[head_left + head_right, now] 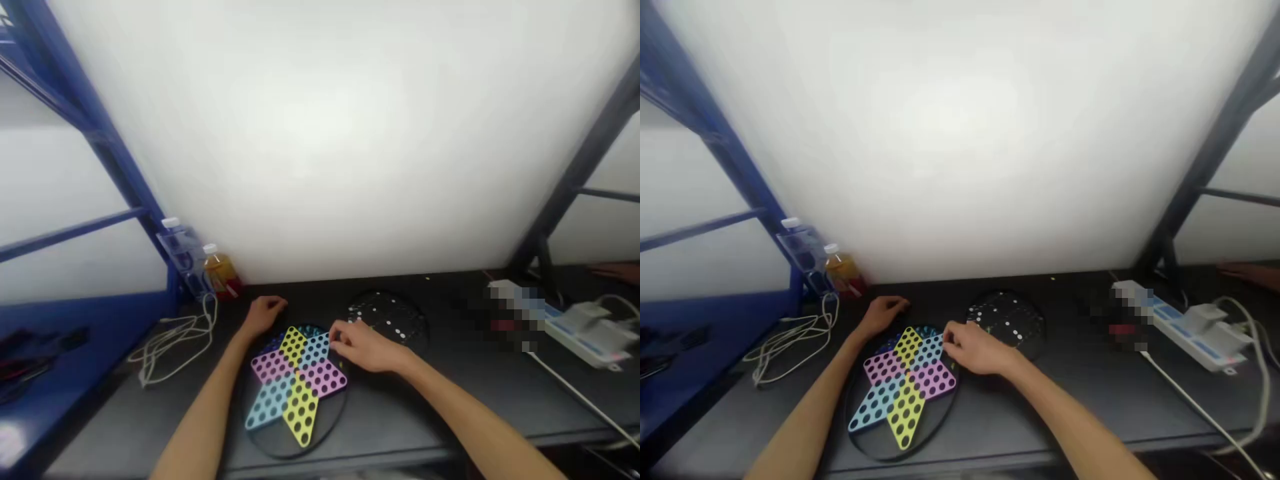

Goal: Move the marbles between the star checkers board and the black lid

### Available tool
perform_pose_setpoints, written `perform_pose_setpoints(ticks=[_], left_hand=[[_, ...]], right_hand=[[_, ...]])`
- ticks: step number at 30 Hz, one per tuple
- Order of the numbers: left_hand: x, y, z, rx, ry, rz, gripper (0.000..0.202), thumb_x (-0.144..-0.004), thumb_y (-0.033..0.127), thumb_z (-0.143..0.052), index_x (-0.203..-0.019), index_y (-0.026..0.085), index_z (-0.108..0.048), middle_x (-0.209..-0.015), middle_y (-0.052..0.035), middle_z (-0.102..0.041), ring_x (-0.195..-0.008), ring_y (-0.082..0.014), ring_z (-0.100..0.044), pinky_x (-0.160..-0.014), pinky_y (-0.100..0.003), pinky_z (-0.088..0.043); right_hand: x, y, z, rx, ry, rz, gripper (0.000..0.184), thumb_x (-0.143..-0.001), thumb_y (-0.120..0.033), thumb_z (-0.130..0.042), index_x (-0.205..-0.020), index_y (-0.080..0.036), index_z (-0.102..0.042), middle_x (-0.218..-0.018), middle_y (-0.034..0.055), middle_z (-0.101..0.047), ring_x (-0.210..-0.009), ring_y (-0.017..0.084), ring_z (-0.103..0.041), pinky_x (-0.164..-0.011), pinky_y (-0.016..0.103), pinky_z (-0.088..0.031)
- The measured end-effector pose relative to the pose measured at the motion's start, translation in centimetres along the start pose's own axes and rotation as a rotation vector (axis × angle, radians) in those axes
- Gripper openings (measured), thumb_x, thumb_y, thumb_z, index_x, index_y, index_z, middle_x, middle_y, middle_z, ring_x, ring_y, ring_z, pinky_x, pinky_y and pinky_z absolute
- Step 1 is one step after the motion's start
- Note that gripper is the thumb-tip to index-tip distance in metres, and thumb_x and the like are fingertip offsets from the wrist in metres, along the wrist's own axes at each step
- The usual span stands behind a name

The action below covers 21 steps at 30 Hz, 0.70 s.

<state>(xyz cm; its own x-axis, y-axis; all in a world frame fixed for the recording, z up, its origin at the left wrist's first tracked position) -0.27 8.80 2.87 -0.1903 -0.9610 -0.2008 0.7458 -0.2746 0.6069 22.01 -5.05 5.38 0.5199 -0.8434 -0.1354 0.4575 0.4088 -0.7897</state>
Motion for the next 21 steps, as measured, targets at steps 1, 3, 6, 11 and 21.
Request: perform_pose_setpoints(ticks=[1,3,6,11,21], left_hand=[[0.0,0.1,0.0,-0.007,0.002,-0.006,0.04,-0.079,0.05,-0.051,-0.086,0.019,-0.076,-0.076,-0.0036,-0.074,-0.072,-0.0211,-0.065,-0.068,-0.028,-0.046],[0.0,0.3,0.1,-0.018,0.01,-0.022,0.039,-0.08,0.048,-0.051,-0.086,0.019,-0.076,-0.076,-0.0033,-0.074,-0.072,-0.0211,-0.065,-0.069,-0.028,-0.046],[0.0,0.4,0.0,-0.02,0.014,-0.022,0.038,-0.08,0.048,-0.051,-0.086,0.02,-0.076,-0.077,-0.0031,-0.074,-0.073,-0.0211,-0.065,-0.07,-0.027,-0.046],[0.0,0.3,-0.2,-0.022,0.009,-0.014,0.039,-0.081,0.048,-0.051,-0.086,0.019,-0.076,-0.074,-0.0028,-0.073,-0.071,-0.0207,-0.065,-0.068,-0.027,-0.046],[-0.1,-0.1,-0.3,-0.021,0.016,-0.015,0.039,-0.081,0.048,-0.051,-0.087,0.019,-0.076,-0.079,-0.0037,-0.075,-0.075,-0.0215,-0.066,-0.07,-0.027,-0.046]], right_hand=[[-0.3,0.8,0.5,-0.216,0.042,-0.045,0.017,-0.087,-0.036,-0.055,-0.091,-0.02,-0.057,-0.056,-0.0058,-0.047,-0.048,0.009,-0.038,-0.05,0.022,-0.027],[-1.0,2.5,0.9,-0.676,0.106,-0.135,0.023,-0.086,-0.043,-0.055,-0.089,-0.02,-0.053,-0.051,-0.0101,-0.033,-0.041,0.007,-0.023,-0.043,0.02,-0.019],[-1.8,4.4,0.5,-1.131,0.123,-0.232,0.029,-0.083,-0.049,-0.056,-0.084,-0.02,-0.05,-0.051,-0.0115,-0.026,-0.04,0.006,-0.012,-0.039,0.02,-0.01],[-1.8,5.9,0.3,-0.956,0.204,-0.307,0.046,-0.084,-0.058,-0.052,-0.061,-0.02,-0.04,-0.048,-0.0086,-0.032,-0.037,0.005,-0.017,-0.039,0.022,-0.01],[0.2,-0.4,0.6,0.473,0.02,0.039,0.035,-0.097,-0.038,-0.042,-0.085,-0.02,-0.069,-0.081,0.0061,-0.071,-0.074,0.017,-0.062,-0.068,0.026,-0.037]])
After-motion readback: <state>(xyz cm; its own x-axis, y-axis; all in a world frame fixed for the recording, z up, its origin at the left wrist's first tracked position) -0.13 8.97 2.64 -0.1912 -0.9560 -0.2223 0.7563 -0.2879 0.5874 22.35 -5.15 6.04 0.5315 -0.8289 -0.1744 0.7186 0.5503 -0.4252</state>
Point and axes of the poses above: each hand's wrist, its own x-axis away from the middle knuckle, its own z-axis out of the back of the hand, y = z × x, the point moved 10 cm from there along -x, towards the middle knuckle
